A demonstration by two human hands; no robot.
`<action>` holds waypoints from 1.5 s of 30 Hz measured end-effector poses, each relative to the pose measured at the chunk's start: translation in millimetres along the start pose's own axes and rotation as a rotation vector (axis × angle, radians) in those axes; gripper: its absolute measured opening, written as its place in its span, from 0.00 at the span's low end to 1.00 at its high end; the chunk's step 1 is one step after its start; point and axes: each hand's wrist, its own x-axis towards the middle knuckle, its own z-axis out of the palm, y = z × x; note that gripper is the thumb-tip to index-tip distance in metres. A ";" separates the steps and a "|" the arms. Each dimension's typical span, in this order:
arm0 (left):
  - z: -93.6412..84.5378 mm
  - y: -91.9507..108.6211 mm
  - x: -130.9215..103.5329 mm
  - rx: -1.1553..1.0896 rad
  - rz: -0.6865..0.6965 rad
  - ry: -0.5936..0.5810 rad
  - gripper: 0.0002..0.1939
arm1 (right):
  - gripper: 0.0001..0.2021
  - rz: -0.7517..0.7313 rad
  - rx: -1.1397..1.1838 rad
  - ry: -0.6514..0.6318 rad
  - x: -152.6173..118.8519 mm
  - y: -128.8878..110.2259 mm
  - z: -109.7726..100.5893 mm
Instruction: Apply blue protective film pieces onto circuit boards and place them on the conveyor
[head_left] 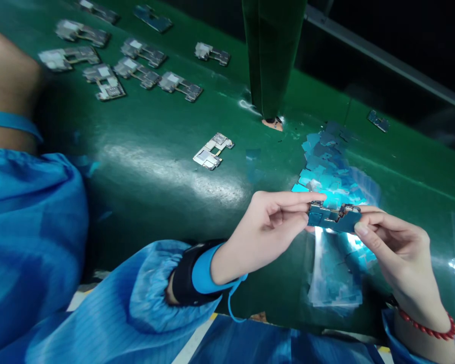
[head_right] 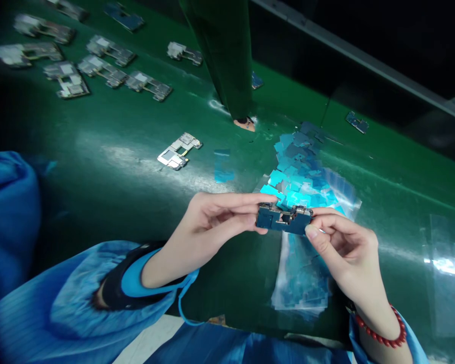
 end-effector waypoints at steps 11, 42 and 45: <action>-0.7 -3.8 -1.4 0.052 -0.034 0.037 0.11 | 0.04 0.000 0.004 0.005 -1.8 0.2 -0.7; 2.7 -5.4 -1.4 0.126 -0.015 0.095 0.10 | 0.06 0.003 -0.040 0.079 1.7 -5.8 6.8; 1.9 -5.9 -1.2 0.133 -0.015 0.100 0.10 | 0.05 -0.006 -0.023 0.086 1.6 -4.8 8.1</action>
